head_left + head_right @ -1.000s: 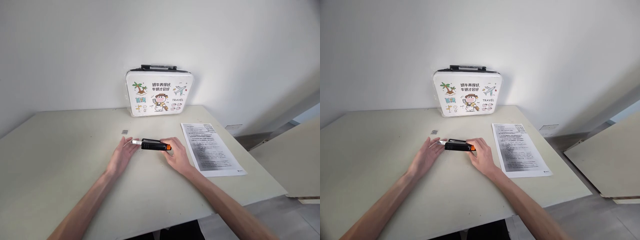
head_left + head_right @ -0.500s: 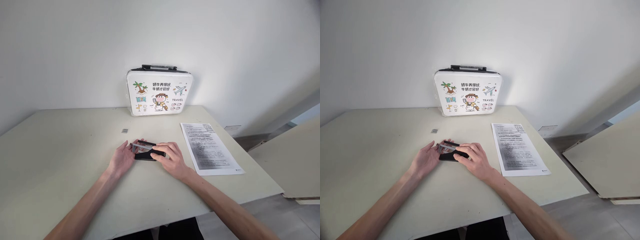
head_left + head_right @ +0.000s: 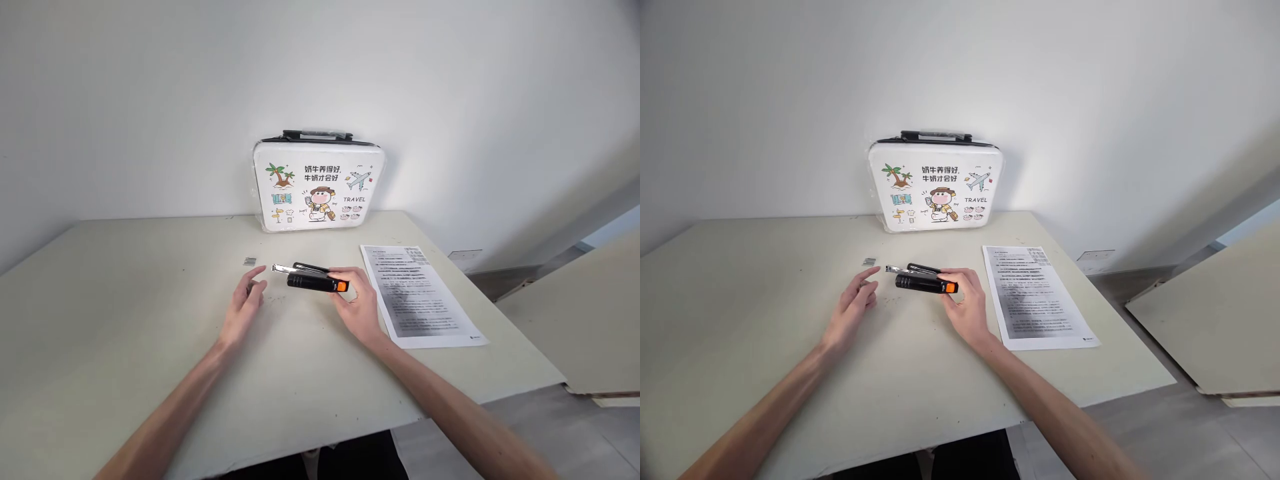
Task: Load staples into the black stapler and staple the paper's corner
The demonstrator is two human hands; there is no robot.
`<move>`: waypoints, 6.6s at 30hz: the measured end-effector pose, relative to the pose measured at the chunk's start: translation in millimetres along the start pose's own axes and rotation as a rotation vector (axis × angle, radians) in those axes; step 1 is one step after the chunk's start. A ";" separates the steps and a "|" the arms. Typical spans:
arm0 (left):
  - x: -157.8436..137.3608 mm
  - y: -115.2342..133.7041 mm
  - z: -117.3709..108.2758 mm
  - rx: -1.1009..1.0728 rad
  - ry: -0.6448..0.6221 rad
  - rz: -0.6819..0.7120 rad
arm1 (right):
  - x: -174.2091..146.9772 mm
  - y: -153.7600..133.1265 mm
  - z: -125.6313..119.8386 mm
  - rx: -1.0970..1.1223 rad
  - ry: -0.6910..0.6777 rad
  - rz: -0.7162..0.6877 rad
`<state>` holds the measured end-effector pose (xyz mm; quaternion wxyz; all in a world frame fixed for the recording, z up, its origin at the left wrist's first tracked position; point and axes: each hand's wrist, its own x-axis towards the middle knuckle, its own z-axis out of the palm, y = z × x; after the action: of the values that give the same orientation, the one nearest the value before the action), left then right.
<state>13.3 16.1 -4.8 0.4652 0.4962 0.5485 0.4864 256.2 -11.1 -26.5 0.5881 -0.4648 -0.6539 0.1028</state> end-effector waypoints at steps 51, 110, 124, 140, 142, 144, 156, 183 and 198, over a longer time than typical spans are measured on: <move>6.8 -8.5 -0.8 -1.028 -0.089 -0.435 | 89.4 41.3 171.1 0.082 -0.354 0.178; -9.1 22.1 15.0 -0.743 -0.329 -0.486 | -57.1 89.1 -189.1 -0.947 -0.593 0.311; -17.0 8.2 18.0 0.059 -0.377 0.043 | -84.8 28.6 -138.2 -0.826 -0.577 0.128; -10.1 -48.5 -96.7 1.247 -0.390 0.717 | -104.3 -90.4 20.0 -0.168 -0.714 0.158; -12.0 -49.9 -122.5 1.266 -0.379 0.722 | -92.9 -78.7 22.6 -0.118 -0.711 0.139; -13.5 -51.1 -139.8 1.270 -0.367 0.719 | -76.5 -59.3 30.2 -0.091 -0.662 0.117; -22.3 -52.3 -146.6 1.123 -0.320 0.651 | 52.8 57.0 148.8 -0.031 -0.404 0.180; -0.6 -26.0 -149.3 1.191 -0.487 0.622 | -2.6 73.8 -99.9 -0.069 -0.507 0.319; -4.6 28.6 -28.3 0.924 -0.514 0.616 | -1.4 65.8 -106.7 -0.046 -0.472 0.284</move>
<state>-11.9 10.4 26.5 0.1572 0.8840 0.4041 0.1751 380.3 -20.1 -41.5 0.3886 -0.5283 -0.7031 0.2748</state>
